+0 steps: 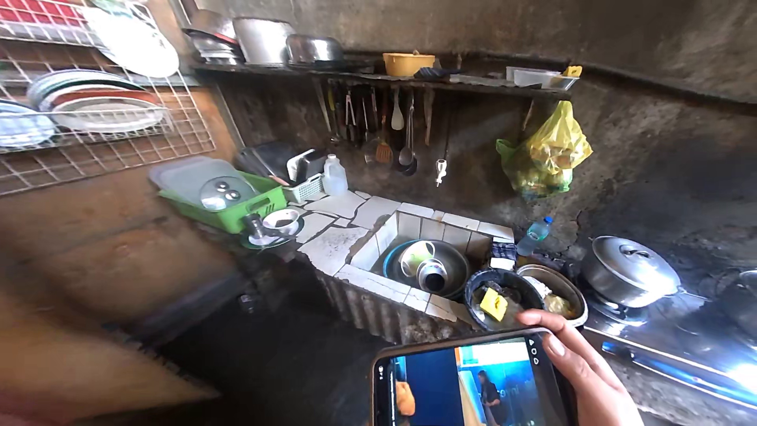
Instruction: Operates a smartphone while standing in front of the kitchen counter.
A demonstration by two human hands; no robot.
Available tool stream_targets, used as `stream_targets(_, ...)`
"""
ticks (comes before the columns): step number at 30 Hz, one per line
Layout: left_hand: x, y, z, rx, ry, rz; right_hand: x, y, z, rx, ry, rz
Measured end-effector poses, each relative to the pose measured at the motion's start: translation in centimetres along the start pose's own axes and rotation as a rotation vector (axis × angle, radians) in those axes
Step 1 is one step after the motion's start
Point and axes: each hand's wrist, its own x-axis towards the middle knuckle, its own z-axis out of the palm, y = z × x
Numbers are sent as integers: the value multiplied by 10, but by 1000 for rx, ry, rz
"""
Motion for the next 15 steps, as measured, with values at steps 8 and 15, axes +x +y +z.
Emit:
stream_targets(8, 3, -1, 1, -107, -24, -52, -2, 1, -1, -1, 0, -1)
stream_targets(15, -2, -14, -9, -75, -39, 18, 0, 3, 0, -8, -5, -1)
